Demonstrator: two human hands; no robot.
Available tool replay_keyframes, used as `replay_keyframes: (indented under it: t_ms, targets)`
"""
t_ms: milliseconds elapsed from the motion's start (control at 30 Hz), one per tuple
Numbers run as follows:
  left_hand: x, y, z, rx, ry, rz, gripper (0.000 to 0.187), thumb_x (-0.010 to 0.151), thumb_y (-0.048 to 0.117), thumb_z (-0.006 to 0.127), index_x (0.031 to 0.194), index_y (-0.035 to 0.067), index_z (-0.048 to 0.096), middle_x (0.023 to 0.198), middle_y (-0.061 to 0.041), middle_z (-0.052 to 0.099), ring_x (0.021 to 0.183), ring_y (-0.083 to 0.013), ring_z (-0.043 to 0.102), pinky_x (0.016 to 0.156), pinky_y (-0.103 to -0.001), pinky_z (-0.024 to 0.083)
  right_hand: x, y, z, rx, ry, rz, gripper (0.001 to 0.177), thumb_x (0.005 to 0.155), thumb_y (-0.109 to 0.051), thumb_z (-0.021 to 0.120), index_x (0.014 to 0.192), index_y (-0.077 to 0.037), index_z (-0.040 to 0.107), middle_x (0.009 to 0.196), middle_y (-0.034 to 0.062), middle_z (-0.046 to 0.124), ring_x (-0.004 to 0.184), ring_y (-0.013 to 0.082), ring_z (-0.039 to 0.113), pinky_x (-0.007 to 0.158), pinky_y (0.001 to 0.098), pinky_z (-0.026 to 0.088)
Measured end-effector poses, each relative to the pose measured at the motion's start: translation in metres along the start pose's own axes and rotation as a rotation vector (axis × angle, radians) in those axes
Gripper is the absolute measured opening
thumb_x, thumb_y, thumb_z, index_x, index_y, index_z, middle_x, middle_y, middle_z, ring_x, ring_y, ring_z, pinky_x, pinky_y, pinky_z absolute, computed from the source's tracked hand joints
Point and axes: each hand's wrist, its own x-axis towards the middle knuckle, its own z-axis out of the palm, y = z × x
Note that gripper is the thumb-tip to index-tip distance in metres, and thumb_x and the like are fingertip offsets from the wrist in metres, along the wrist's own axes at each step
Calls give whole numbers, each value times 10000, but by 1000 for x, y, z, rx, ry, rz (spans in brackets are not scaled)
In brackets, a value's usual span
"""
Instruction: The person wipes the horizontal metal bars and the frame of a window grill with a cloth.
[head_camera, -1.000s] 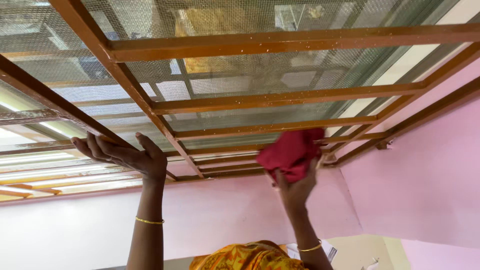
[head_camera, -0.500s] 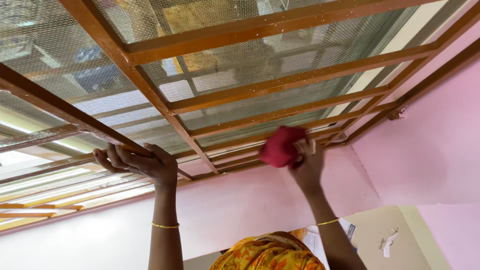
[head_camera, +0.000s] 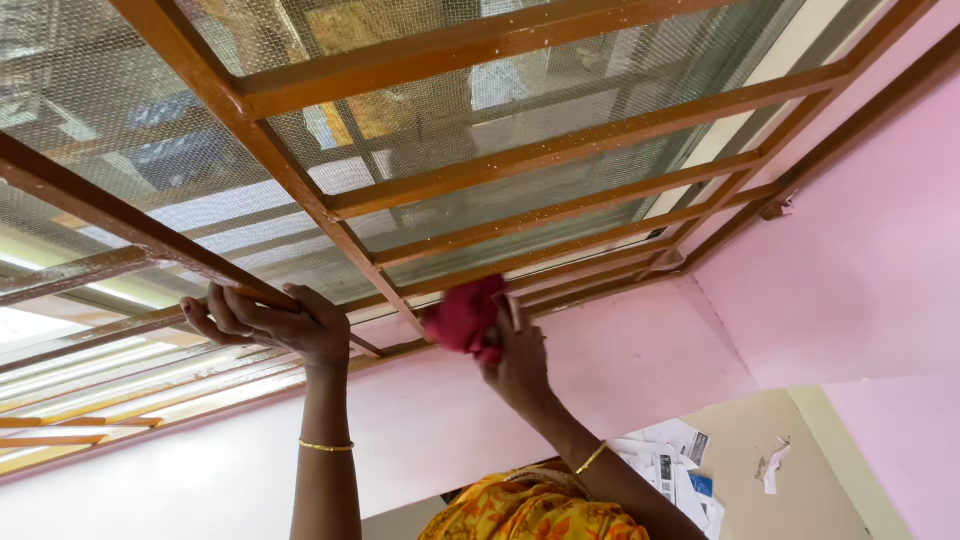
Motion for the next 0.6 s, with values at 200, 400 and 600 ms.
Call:
replay_keyframes:
  t_ms: [200, 400, 600]
  targets:
    - [10, 7, -22, -42, -76, 75, 679, 919, 64, 483, 1547, -58, 256, 1569, -250, 252, 1545, -477, 56, 1284, -701, 128, 21, -43, -87, 257, -475, -99, 956, 655, -242, 852, 1518, -230, 440, 1152, 199, 691, 991, 383, 674, 898, 466, 555]
    - [13, 7, -30, -70, -110, 93, 727, 861, 20, 459, 1554, -63, 255, 1585, -256, 259, 1575, -462, 69, 1279, -647, 151, 31, -10, -252, 187, -73, -235, 881, 568, -184, 900, 1406, -220, 632, 1522, 205, 601, 1052, 280, 750, 973, 381, 579]
    - [12, 9, -14, -74, -4, 47, 718, 854, 38, 488, 1528, -77, 268, 1554, -255, 298, 1547, -485, 71, 1290, -690, 118, 52, 10, -249, 190, 580, -16, 831, 752, -99, 870, 1498, 24, 524, 1377, 195, 668, 1208, 302, 669, 1077, 398, 519]
